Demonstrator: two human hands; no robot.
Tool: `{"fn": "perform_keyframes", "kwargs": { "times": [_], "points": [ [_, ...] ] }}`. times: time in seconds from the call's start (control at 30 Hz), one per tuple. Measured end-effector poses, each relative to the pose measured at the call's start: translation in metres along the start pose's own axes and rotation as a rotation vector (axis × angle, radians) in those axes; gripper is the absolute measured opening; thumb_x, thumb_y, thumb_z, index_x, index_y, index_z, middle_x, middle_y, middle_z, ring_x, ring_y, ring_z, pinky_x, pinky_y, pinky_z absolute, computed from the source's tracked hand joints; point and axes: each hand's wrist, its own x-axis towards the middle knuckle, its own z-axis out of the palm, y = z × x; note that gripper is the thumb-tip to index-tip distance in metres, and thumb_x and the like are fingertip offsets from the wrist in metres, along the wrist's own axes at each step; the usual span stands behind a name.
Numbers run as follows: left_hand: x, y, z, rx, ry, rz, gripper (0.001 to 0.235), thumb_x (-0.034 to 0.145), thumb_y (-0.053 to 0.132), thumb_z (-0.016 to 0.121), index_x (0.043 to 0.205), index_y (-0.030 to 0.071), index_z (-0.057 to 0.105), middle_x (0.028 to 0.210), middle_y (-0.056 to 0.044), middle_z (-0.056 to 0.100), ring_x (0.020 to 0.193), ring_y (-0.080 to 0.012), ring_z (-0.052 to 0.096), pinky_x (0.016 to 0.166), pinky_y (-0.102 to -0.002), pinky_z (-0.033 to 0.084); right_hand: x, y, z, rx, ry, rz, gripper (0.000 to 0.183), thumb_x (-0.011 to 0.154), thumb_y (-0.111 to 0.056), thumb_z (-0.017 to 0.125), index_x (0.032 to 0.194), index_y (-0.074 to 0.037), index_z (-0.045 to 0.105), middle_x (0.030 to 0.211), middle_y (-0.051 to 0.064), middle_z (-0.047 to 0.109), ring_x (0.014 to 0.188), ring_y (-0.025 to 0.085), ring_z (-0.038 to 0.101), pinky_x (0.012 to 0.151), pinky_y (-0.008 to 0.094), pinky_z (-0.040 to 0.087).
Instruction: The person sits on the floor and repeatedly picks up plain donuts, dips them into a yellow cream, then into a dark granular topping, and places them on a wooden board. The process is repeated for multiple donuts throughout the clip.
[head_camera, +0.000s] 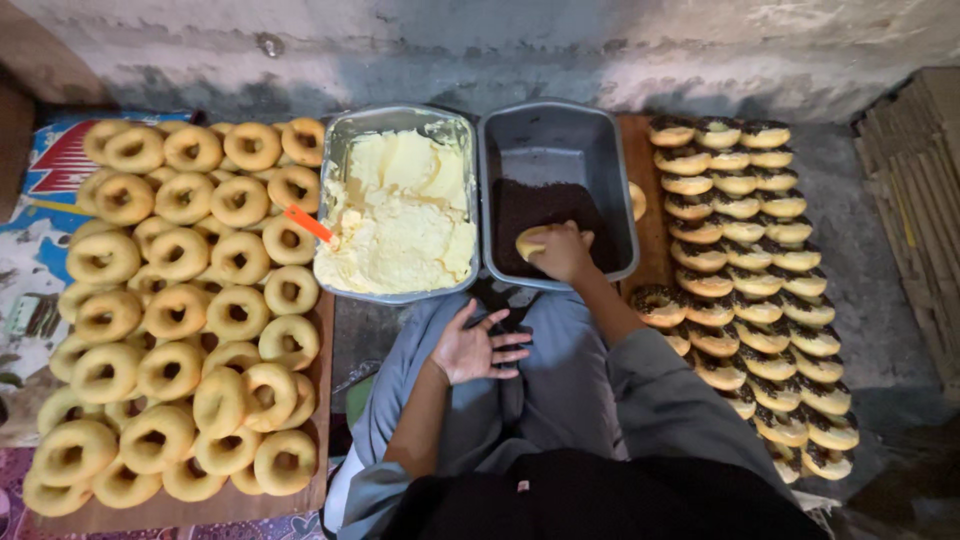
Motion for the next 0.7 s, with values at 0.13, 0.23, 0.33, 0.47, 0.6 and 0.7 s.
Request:
{"fn": "perform_keyframes", "kwargs": {
  "times": [0.13,0.23,0.33,0.47,0.6,0.7],
  "points": [
    [-0.001,-0.003,-0.002,-0.023,0.000,0.019,0.071,0.094,0.076,0.041,0.144,0.026,0.048,0.160,-0.027,0.038,0.144,-0.0458,0.040,0.110,-0.067,0.035,-0.030,0.040,-0.022,0.924,0.167,0.064,0.044,0.091,-0.027,0.063,0.124,0.001,0.069,0.111,0.014,0.073,0.100,0.027,0.068,0.090,0.042,0.056],
    [-0.001,-0.005,-0.002,-0.039,-0.030,0.028,0.069,0.095,0.076,0.041,0.142,0.026,0.050,0.159,-0.028,0.039,0.143,-0.0465,0.040,0.109,-0.067,0.036,-0.082,0.071,-0.049,1.554,0.139,0.294,0.038,0.092,-0.026,0.056,0.118,-0.002,0.067,0.111,0.012,0.073,0.101,0.030,0.070,0.092,0.048,0.059],
    [-0.001,-0.005,-0.002,-0.068,-0.038,0.033,0.068,0.095,0.075,0.041,0.140,0.025,0.051,0.158,-0.028,0.039,0.142,-0.0470,0.040,0.109,-0.067,0.037,-0.153,0.096,-0.077,1.700,0.324,0.180,0.038,0.096,-0.020,0.052,0.125,0.001,0.066,0.122,0.013,0.072,0.112,0.029,0.069,0.099,0.045,0.057],
    [-0.001,-0.004,-0.001,-0.078,-0.038,0.038,0.068,0.095,0.074,0.042,0.140,0.025,0.051,0.158,-0.029,0.039,0.141,-0.0474,0.041,0.107,-0.067,0.038,-0.206,0.128,-0.108,1.418,0.721,0.204,0.042,0.090,-0.011,0.052,0.129,-0.006,0.063,0.122,0.013,0.068,0.108,0.027,0.070,0.090,0.046,0.059],
    [-0.002,-0.003,0.006,-0.058,0.024,0.052,0.068,0.094,0.074,0.042,0.141,0.026,0.049,0.157,-0.029,0.039,0.140,-0.0470,0.041,0.106,-0.066,0.038,-0.185,0.154,-0.100,0.875,0.709,0.341,0.039,0.087,-0.002,0.061,0.127,-0.004,0.059,0.121,0.018,0.063,0.097,0.029,0.071,0.084,0.044,0.061],
    [-0.001,-0.005,0.011,-0.034,0.041,0.059,0.070,0.093,0.075,0.041,0.143,0.026,0.047,0.157,-0.028,0.038,0.139,-0.0462,0.042,0.106,-0.066,0.039,-0.154,0.164,-0.084,0.328,0.648,0.374,0.039,0.080,-0.003,0.070,0.119,-0.001,0.065,0.119,0.019,0.063,0.086,0.029,0.071,0.077,0.041,0.061]
  ]
}}
